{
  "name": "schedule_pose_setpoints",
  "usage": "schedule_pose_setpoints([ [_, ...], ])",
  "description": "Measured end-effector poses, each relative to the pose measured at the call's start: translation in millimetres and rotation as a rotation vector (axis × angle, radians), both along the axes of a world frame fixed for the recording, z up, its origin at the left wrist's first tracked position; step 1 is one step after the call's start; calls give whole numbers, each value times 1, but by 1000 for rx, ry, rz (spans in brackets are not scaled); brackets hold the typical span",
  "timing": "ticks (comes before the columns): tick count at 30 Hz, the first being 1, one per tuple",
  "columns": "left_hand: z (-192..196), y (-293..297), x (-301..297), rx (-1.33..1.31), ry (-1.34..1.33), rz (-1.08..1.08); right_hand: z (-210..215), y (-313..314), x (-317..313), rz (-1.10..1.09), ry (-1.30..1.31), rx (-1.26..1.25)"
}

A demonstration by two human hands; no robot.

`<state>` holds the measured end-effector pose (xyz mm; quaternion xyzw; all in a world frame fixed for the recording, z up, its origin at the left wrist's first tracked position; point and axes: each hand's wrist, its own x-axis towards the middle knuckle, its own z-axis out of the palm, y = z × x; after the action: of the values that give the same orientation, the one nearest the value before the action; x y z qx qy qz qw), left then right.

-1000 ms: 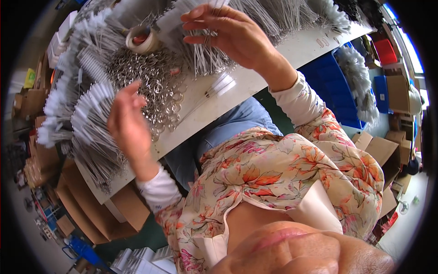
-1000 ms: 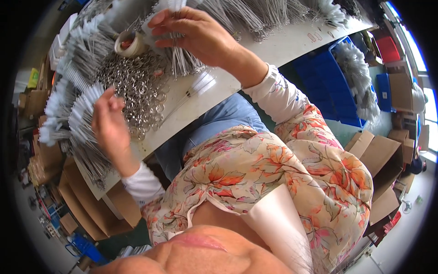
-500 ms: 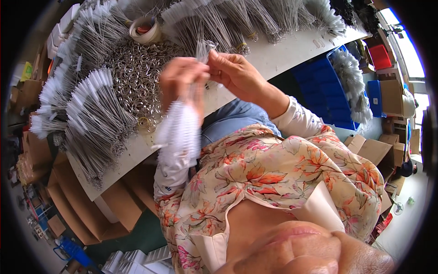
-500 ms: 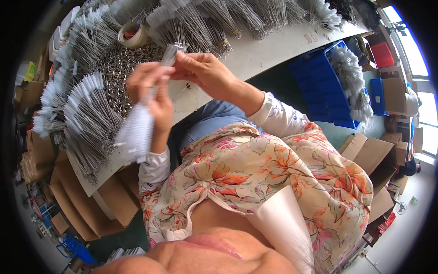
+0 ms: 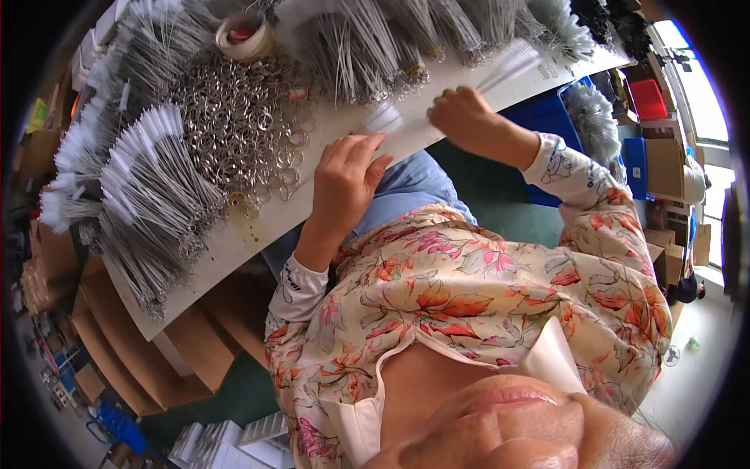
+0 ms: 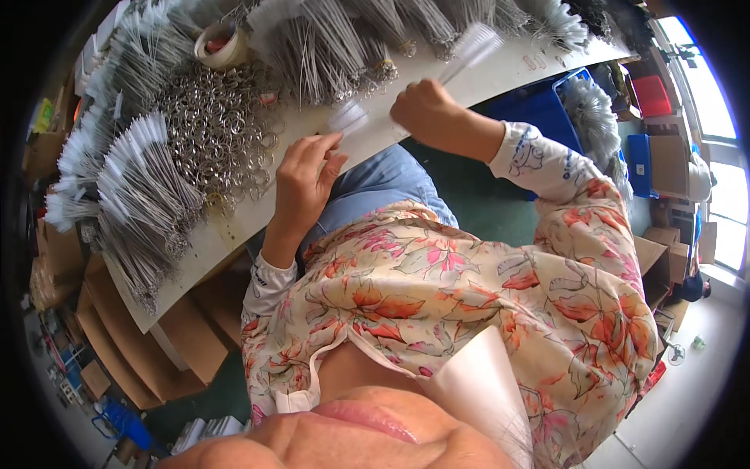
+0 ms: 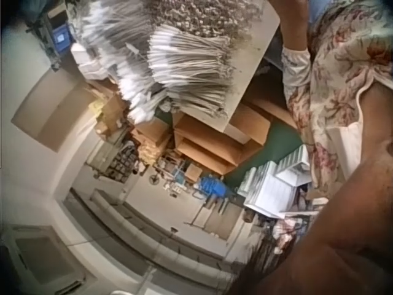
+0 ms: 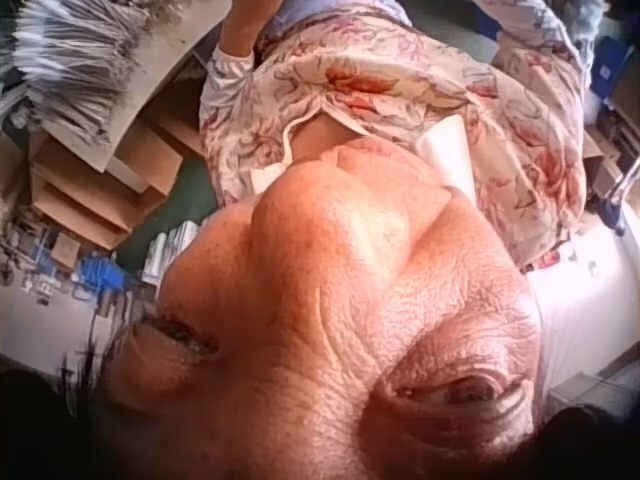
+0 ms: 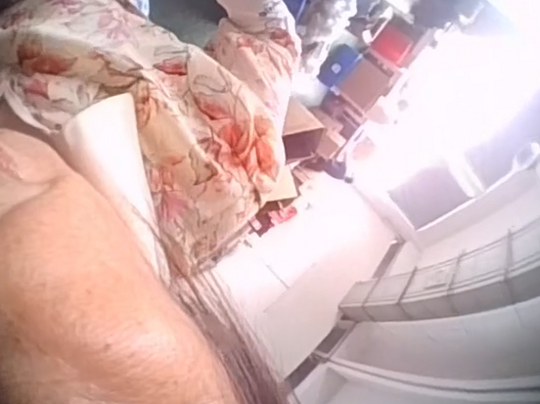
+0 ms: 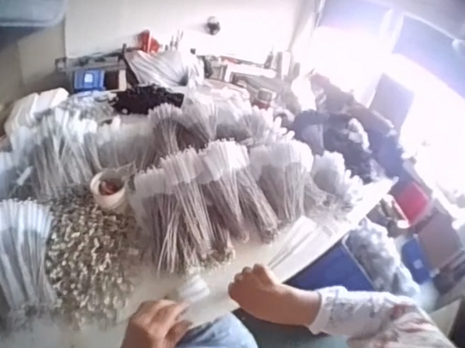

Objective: Attaching brush-like bristles to metal rings and bundling them for industrial or cleaning use.

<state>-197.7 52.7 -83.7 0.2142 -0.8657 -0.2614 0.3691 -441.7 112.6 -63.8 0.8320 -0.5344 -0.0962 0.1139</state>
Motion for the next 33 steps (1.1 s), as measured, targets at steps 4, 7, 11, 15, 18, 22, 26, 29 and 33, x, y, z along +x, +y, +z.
schedule_pose_setpoints([
  [4,0,19,8,166,94,10,28,-9,53,-217,-1169,662],
  [7,10,23,27,51,183,13,45,-10,70,-334,-1362,1024],
  [11,21,30,44,-168,274,-66,49,-9,75,-396,-1420,1446],
  [15,17,20,82,174,16,502,46,3,24,-161,-609,327],
  [18,-8,5,101,137,-233,620,13,6,-1,-237,-196,51],
  [22,-7,1,97,76,-254,568,8,-4,46,-96,-935,40],
  [26,15,5,94,638,385,343,33,-25,129,107,-1081,65],
  [29,55,-5,83,597,432,311,30,-37,145,163,-1050,70],
  [33,65,-20,97,485,268,80,47,-41,134,139,-1305,312],
])
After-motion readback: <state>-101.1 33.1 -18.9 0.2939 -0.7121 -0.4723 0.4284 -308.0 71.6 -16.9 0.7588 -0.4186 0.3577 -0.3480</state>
